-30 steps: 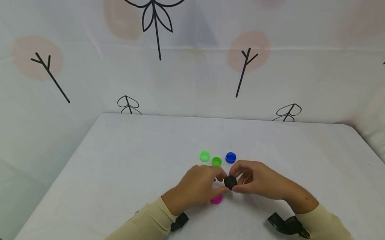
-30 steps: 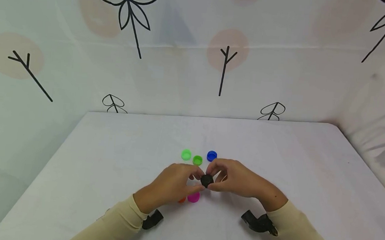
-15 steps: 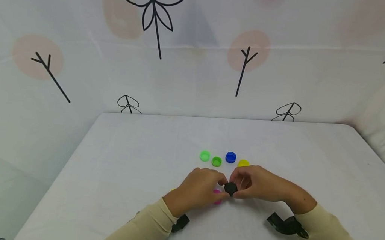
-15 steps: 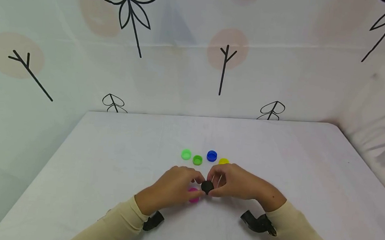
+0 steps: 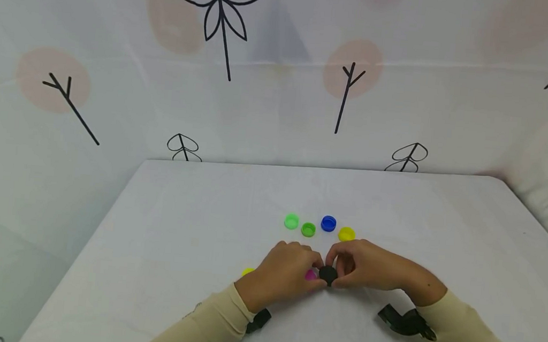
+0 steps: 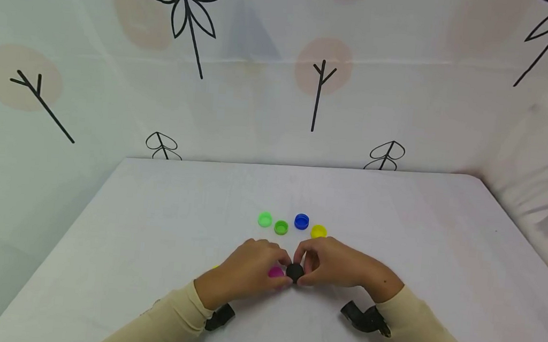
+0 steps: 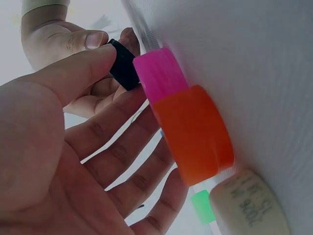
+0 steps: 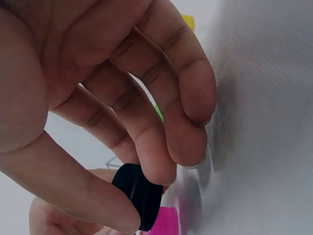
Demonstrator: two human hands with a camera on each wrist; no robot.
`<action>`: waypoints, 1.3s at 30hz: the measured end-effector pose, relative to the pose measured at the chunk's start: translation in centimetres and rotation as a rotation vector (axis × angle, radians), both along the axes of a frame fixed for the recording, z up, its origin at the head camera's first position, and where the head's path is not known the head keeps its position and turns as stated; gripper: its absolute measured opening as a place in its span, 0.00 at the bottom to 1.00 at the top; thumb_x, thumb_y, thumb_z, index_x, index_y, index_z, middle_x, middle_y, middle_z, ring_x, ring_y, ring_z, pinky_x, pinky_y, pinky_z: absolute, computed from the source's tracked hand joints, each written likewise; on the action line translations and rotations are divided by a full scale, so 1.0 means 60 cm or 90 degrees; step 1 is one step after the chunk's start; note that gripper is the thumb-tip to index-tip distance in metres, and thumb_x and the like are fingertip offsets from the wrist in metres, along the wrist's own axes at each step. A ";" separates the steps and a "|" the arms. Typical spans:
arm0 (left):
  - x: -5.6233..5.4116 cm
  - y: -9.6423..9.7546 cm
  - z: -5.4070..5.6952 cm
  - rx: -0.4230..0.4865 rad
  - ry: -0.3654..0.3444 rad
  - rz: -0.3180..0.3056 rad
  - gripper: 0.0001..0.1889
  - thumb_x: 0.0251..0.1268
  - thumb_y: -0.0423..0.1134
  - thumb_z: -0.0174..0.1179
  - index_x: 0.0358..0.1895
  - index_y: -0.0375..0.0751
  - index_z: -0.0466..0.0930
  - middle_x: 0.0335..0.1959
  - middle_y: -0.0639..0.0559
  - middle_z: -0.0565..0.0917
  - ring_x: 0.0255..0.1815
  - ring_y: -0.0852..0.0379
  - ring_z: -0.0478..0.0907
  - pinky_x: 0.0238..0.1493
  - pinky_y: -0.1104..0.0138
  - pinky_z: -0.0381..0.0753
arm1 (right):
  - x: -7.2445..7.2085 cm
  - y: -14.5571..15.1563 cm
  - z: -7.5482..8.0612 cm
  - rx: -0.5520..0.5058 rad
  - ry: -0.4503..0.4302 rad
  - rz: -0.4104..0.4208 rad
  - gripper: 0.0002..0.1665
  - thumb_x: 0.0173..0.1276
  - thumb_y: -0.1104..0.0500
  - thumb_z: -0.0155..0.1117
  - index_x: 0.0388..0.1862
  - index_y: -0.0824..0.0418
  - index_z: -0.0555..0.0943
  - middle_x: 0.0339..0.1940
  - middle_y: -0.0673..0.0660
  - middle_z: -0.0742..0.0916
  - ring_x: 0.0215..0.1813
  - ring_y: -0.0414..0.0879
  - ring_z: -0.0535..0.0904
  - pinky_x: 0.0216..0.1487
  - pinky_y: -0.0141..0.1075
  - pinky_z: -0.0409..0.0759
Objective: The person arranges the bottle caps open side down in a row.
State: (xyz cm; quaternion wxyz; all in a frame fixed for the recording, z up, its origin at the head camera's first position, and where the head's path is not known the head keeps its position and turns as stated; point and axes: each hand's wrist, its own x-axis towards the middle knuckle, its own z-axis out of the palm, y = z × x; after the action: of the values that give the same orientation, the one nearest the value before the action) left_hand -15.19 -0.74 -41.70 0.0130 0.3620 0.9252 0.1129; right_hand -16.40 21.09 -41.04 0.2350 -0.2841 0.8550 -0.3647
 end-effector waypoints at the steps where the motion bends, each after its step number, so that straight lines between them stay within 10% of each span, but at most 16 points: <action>1: 0.000 0.000 -0.001 -0.004 0.002 0.001 0.14 0.60 0.56 0.70 0.40 0.53 0.88 0.32 0.64 0.86 0.31 0.66 0.76 0.33 0.73 0.69 | 0.000 -0.001 0.000 0.000 -0.002 0.002 0.13 0.58 0.57 0.75 0.40 0.53 0.81 0.24 0.45 0.84 0.27 0.36 0.77 0.31 0.29 0.75; 39: 0.018 0.008 -0.012 -0.070 0.035 0.013 0.13 0.58 0.58 0.70 0.40 0.57 0.88 0.40 0.61 0.85 0.37 0.62 0.74 0.37 0.70 0.73 | 0.010 -0.017 -0.011 0.050 0.013 -0.011 0.16 0.55 0.54 0.79 0.39 0.52 0.81 0.24 0.44 0.81 0.27 0.37 0.76 0.30 0.29 0.76</action>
State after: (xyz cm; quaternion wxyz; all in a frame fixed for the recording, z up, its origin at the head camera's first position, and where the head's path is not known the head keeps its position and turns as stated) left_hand -14.12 -0.27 -42.39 0.0062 0.3544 0.9336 0.0521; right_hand -15.77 20.09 -41.70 0.2342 -0.2712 0.8733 -0.3301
